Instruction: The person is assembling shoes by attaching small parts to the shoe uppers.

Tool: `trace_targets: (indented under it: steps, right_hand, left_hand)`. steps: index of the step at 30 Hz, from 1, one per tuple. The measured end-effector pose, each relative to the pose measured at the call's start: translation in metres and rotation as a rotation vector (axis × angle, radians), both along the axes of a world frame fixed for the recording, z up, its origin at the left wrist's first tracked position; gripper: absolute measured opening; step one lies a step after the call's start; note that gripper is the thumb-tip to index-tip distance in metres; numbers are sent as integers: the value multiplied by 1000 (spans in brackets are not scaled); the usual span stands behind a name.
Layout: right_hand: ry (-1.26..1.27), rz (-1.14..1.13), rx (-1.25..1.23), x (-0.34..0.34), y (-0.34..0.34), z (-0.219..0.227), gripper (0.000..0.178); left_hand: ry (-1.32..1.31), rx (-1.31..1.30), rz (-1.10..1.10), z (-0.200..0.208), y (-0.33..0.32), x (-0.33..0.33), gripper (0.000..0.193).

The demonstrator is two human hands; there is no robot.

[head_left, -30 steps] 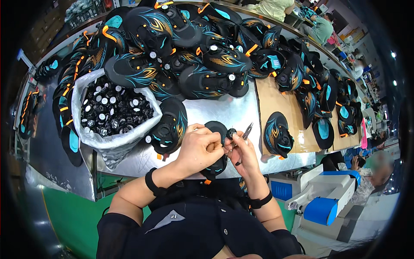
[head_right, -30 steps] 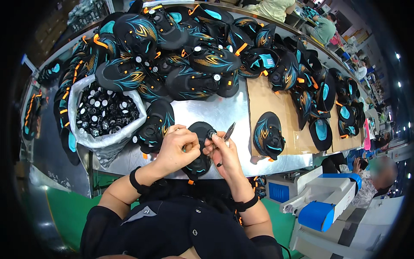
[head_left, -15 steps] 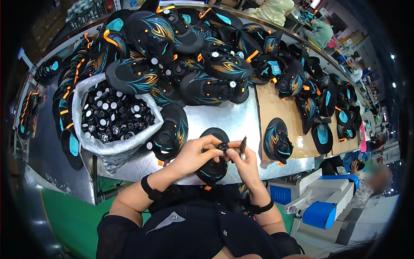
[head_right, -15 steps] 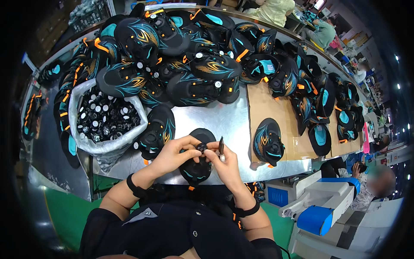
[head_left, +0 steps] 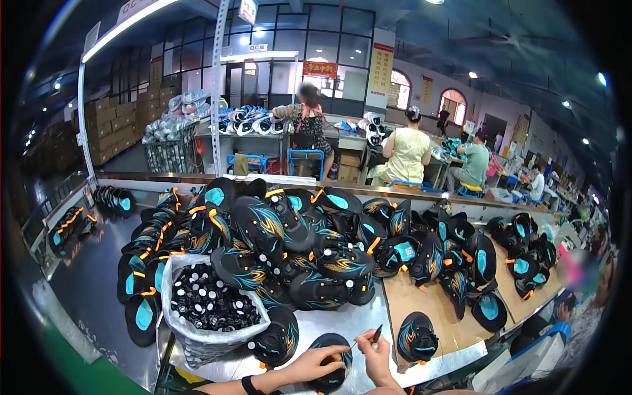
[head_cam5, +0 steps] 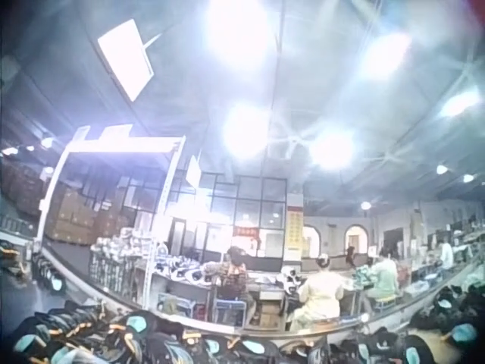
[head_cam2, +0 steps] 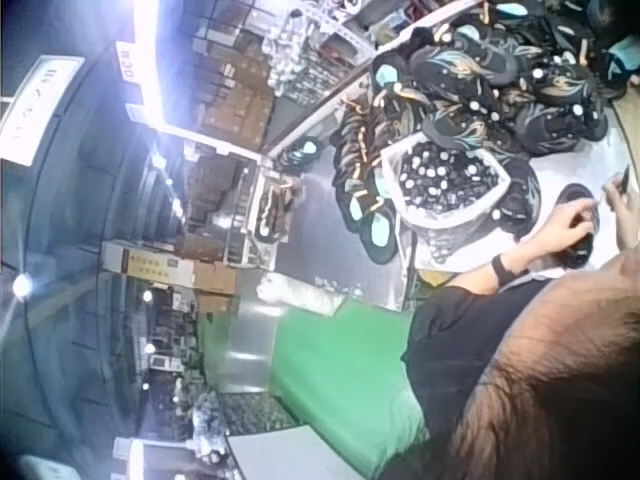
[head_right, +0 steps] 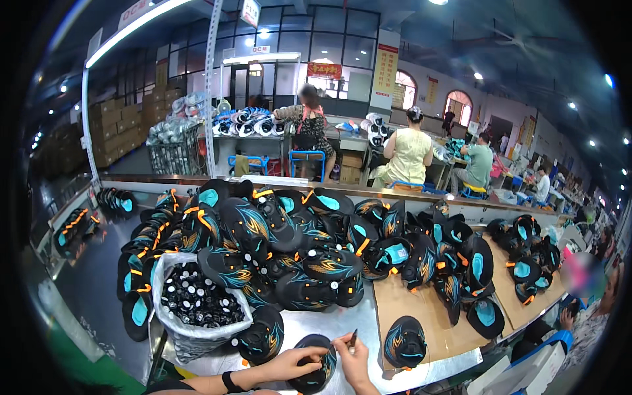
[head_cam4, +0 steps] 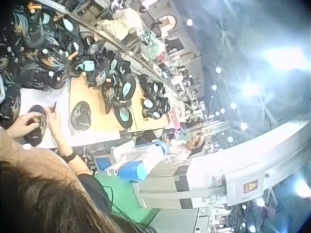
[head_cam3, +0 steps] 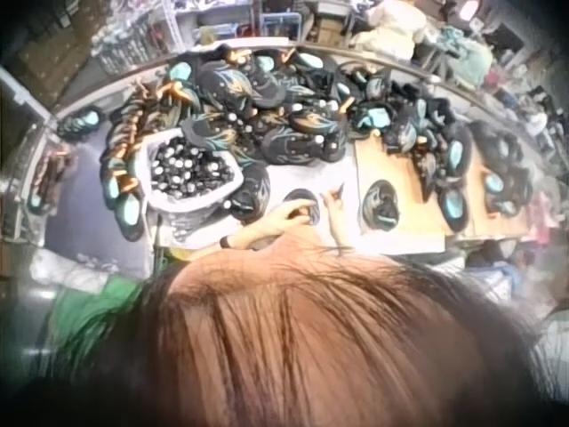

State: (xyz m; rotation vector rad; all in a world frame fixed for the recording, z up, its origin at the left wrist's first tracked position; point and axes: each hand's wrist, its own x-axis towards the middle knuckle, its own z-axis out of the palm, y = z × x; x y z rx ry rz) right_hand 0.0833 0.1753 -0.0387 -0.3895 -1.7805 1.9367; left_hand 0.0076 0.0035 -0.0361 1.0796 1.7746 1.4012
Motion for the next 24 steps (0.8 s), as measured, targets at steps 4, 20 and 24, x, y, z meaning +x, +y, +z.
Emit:
trace_targets:
  steps: [4,20,24]
  right_hand:
    - [184,141,-358,-4,5,2,6]
    - [74,423,-971,28,55,-116,31]
    - [-25,382,-710,26,63,-92,28]
  left_hand:
    - [60,78,50,-6,9,-15,24]
    - [-997,600,86,-25,13,-28,14]
    - [-1213,813,-81,-22,18,-41,14]
